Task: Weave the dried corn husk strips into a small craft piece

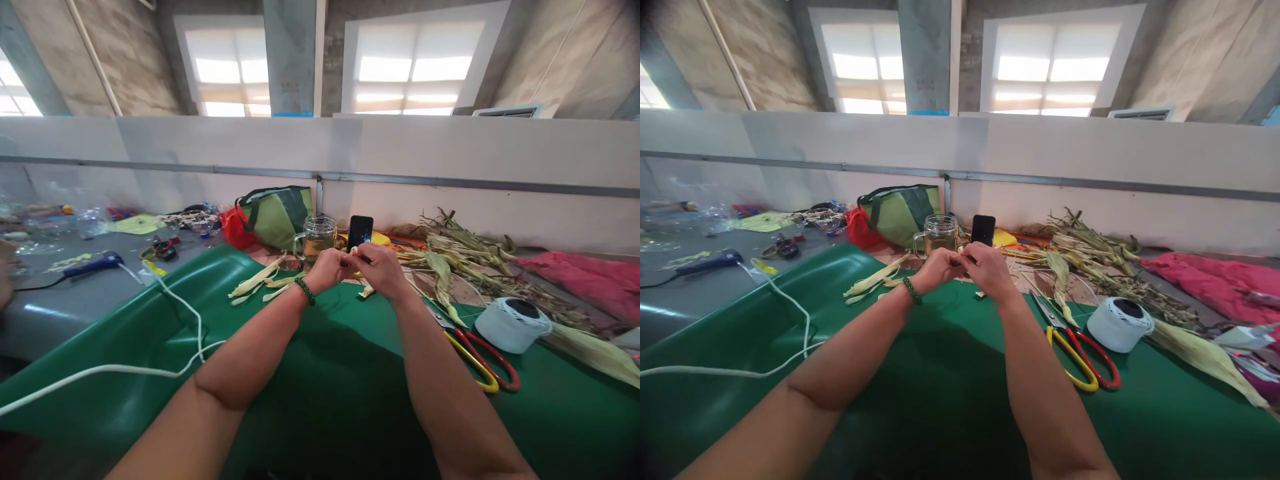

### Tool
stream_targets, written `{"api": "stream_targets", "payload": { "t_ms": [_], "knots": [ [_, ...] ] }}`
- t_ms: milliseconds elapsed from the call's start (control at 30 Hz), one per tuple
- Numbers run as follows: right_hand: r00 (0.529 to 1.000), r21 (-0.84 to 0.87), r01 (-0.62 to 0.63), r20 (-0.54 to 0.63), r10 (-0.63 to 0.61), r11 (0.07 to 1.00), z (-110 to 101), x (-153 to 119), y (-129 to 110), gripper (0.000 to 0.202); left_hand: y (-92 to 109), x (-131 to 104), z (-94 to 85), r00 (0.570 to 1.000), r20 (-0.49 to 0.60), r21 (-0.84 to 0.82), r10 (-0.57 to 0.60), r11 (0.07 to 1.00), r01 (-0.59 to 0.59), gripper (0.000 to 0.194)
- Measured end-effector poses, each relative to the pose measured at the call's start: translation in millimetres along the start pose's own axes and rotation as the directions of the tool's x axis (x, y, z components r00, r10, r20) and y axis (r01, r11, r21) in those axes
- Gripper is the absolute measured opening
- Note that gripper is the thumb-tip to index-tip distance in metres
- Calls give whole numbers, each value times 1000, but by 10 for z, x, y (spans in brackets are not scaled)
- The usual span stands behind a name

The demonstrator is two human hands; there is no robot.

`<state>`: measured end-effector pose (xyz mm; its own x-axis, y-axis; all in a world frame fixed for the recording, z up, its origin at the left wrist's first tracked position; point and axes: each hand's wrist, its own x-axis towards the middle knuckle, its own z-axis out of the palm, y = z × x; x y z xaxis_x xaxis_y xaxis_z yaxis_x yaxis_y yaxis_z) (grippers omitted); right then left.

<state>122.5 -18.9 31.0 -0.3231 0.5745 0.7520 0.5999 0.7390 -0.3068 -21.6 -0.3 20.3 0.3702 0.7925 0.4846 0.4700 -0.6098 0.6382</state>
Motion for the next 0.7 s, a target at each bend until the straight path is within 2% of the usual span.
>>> {"api": "stream_targets", "payload": {
  "t_ms": [133, 200, 233, 300, 367, 433, 533, 700],
  "knots": [
    [994, -35, 107, 10, -107, 994, 24, -36, -130, 31, -11, 11, 14, 994, -106, 21, -6, 1000, 8, 25],
    [995, -5, 102, -24, -102, 995, 36, -37, -133, 32, -14, 22, 4, 992, -124, -49, -31, 998, 25, 27],
    [996, 19, 77, -42, -76, 997, 39, -31, -112, 33, -14, 27, -7, 993, -101, -118, -64, 992, 52, 30],
    [997, 79, -1, -81, 8, 997, 32, -10, -31, 34, -12, 36, -41, 988, 20, -292, -154, 944, 153, 32],
    [990, 133, -70, -113, 85, 989, 5, 15, 76, 35, -7, 40, -78, 961, 158, -447, -226, 852, 274, 35],
    [987, 148, -90, -119, 108, 985, -29, 34, 178, 38, 1, 40, -106, 936, 236, -544, -263, 762, 351, 43],
    [995, 97, -81, -57, 87, 992, -58, 43, 286, 38, 14, 32, -123, 928, 276, -619, -251, 692, 372, 47],
    [995, 31, -79, 63, 77, 996, -42, 42, 342, 31, 6, 21, -153, 945, 236, -587, -229, 741, 326, 41]
  ]
}}
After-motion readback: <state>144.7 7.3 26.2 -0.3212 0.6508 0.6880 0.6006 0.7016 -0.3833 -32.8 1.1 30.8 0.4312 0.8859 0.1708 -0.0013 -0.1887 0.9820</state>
